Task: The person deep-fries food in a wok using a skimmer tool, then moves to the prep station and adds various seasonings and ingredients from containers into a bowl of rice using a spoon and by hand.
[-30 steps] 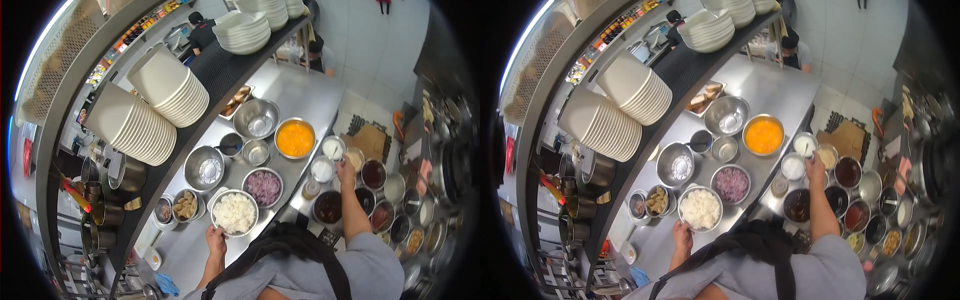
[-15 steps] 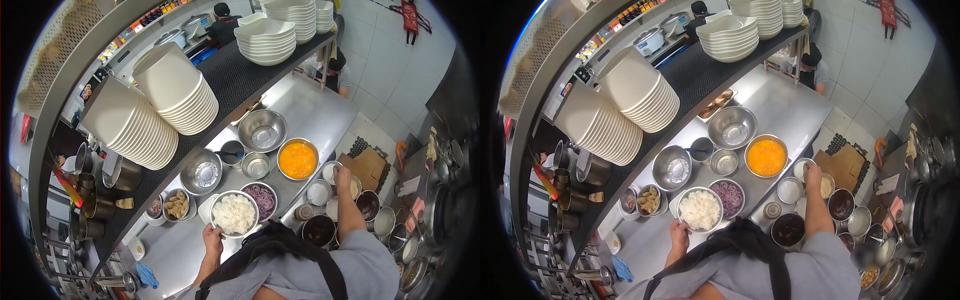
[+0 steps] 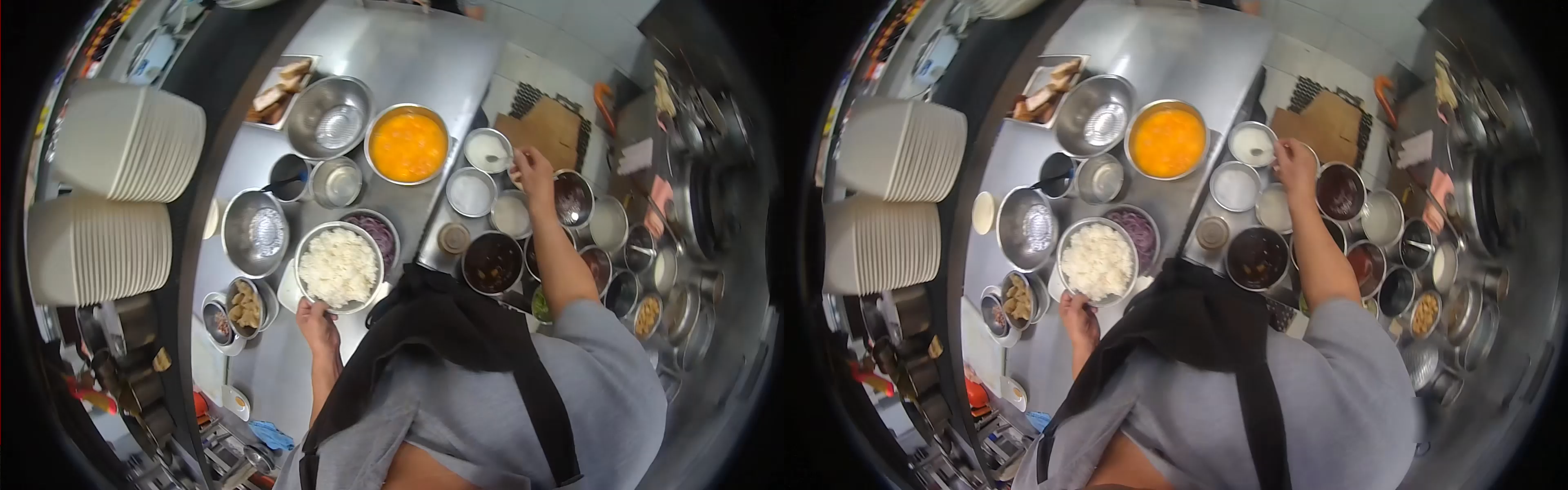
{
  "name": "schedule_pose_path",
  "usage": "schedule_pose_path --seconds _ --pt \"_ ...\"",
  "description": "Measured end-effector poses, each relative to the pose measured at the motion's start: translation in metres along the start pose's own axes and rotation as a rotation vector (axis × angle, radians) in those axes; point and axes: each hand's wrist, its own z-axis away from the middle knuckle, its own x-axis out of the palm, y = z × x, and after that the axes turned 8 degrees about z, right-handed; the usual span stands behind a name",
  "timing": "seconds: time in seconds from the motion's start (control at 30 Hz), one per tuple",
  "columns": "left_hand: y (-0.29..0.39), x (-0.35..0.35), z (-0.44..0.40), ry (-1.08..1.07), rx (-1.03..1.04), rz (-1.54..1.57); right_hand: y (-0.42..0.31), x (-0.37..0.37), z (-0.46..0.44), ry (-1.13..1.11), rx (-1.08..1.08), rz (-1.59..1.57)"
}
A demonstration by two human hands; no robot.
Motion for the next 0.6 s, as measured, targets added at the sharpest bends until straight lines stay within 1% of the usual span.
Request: schedule_pose_path --seconds 0.07,0.1,0.17,0.23,0.3,0.33,0.4,0.43,0.5,0.6 --pt "-0.001 0.002 0.001 -0.014 -0.030 -0.003 -0.011 -0.002 0.012 0.087 -0.286 0.248" --pt "-0.002 0.003 0.001 -0.014 -0.030 0.004 -0.016 -0.005 0.018 0.092 -0.273 0.255" --pt "-0.005 0.005 0.002 -0.027 -0.057 -0.009 -0.022 -0.010 0.028 0.178 -0.519 0.380" --pt "-0.007 0.008 0.004 -0.049 -0.050 -0.014 -0.017 -0.013 0.038 0.198 -0.514 0.404" --pt "-0.007 0.015 0.008 -0.043 -0.054 -0.021 -0.006 -0.015 0.045 0.209 -0.507 0.547" --pt "-0.007 0.018 0.010 -0.039 -0.054 -0.025 0.004 -0.014 0.044 0.208 -0.503 0.544" --pt "-0.007 0.022 0.012 -0.051 -0.051 -0.023 0.024 -0.012 0.038 0.149 -0.417 0.547" --pt "-0.008 0.024 0.013 -0.062 -0.048 -0.018 0.022 -0.012 0.033 0.148 -0.415 0.543" --pt "-0.008 0.026 0.016 -0.065 -0.046 -0.024 0.015 -0.007 0.022 0.243 -0.467 0.480" --pt "-0.008 0.033 0.018 -0.063 -0.041 -0.037 0.014 0.004 -0.005 0.254 -0.457 0.524"
